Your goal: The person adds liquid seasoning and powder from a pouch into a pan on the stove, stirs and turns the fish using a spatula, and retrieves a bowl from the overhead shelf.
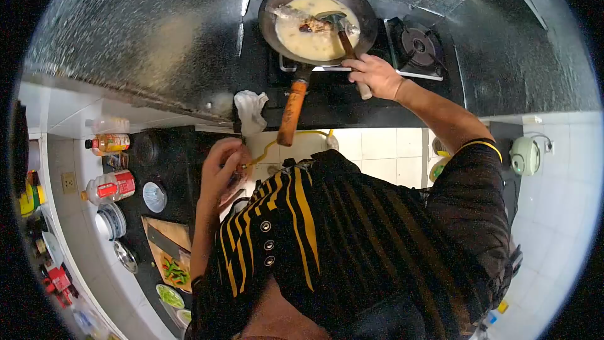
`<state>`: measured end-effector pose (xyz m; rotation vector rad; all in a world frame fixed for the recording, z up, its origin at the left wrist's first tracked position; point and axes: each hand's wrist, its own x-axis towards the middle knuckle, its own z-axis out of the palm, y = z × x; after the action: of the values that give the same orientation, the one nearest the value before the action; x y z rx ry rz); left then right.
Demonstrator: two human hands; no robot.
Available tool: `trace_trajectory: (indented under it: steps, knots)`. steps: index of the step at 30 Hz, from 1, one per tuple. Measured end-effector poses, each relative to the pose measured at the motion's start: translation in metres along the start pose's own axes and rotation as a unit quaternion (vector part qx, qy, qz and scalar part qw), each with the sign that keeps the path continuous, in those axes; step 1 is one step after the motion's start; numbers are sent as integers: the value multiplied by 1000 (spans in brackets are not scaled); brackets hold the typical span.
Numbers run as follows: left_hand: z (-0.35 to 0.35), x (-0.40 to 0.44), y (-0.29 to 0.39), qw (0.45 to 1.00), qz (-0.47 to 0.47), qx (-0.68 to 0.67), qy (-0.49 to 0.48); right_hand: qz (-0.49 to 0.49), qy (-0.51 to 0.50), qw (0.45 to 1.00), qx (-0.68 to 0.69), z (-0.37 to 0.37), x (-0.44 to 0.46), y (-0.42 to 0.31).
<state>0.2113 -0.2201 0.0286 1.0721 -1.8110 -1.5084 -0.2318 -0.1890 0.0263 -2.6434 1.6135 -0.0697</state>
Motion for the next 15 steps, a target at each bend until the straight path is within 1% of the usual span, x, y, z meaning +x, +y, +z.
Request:
trace_trajectory:
  steps: [1,2,4,5,7,8,9,10,11,12,13,15]
  knots:
    - [19,11,-10,1000,13,-2,-5,-16,7,1000,-9,-4,4,9]
    - [36,21,-15,1000,10,1,4,-7,48,999,20,-26,10,17]
    - [64,36,-19,997,-62,46,-21,-10,158,985,73,-57,17,45]
    - [78,43,-15,996,-70,51,-18,-7,211,973,93,-69,18,62]
    - [106,56,-7,994,-109,-10,-31,61,246,935,250,-96,16,94]
    - [114,60,-4,993,-113,-9,-28,76,243,912,322,-103,15,115]
    - [119,64,0,987,-156,-22,-27,88,238,885,390,-111,14,136]
    - [122,68,3,979,-199,-36,-24,117,206,887,395,-121,11,154]
    - [123,69,4,969,-242,-51,-22,146,206,882,397,-127,11,171]
    - [126,66,-11,975,-204,-86,2,205,190,859,429,-133,9,179]
    - [126,67,-1,970,-229,-82,6,264,173,831,457,-143,11,179]
    - [127,65,0,966,-234,-103,32,250,157,833,468,-124,8,221]
